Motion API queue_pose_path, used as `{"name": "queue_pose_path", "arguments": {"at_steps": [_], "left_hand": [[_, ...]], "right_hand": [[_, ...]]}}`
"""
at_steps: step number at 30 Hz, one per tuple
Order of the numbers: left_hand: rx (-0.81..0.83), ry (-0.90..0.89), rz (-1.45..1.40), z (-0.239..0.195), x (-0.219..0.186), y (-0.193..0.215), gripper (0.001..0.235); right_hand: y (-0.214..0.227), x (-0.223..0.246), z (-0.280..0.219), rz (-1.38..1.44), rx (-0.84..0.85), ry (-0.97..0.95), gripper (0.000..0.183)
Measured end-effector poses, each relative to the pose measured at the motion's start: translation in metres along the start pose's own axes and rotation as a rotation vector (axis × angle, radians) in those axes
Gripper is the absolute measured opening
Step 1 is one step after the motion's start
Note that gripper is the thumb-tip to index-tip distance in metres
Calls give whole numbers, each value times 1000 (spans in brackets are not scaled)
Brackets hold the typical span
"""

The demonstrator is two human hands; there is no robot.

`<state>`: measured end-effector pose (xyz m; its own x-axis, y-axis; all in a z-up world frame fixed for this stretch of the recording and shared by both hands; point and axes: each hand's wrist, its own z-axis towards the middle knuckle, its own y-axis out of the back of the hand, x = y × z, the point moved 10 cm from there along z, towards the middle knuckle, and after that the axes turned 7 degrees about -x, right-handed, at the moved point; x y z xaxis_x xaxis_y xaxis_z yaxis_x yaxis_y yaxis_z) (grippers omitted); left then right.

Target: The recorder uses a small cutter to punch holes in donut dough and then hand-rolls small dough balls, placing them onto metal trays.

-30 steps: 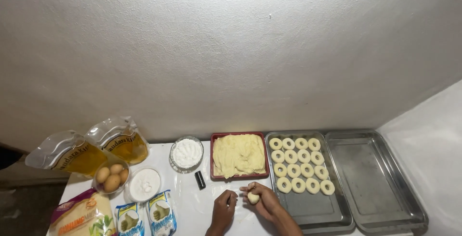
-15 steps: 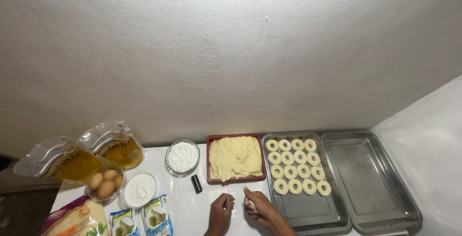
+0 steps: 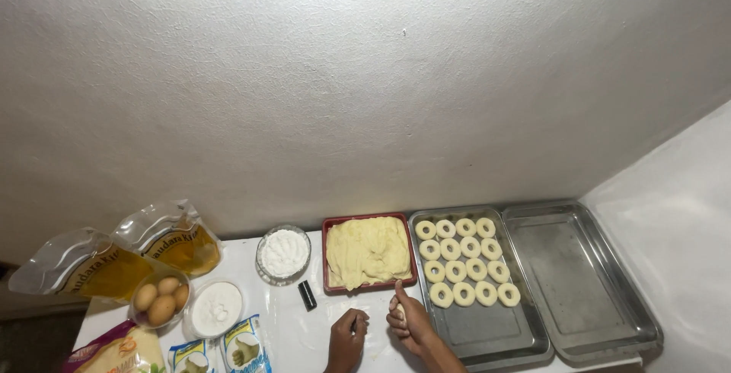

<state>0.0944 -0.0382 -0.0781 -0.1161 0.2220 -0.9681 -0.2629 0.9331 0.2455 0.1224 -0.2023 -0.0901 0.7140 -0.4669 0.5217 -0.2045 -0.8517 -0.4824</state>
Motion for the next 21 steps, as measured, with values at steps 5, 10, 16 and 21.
{"name": "queue_pose_path", "arguments": {"at_steps": [5,10,16,21], "left_hand": [[-9,-6,-7,2,-4,-1,13],[-25,-47,-11,1,-9,1,11],[-35,-55,66,2,3,-1,12],[-34,-23,-43,1,6,0,11]], "right_hand": [[-9,10,-7,-1,88,-25,64],[-14,8,-21,-162,-73,-73,64],[-66,23,-67,-328,-66,-169,20],[16,-28,37,-95,346,-5,43]]}}
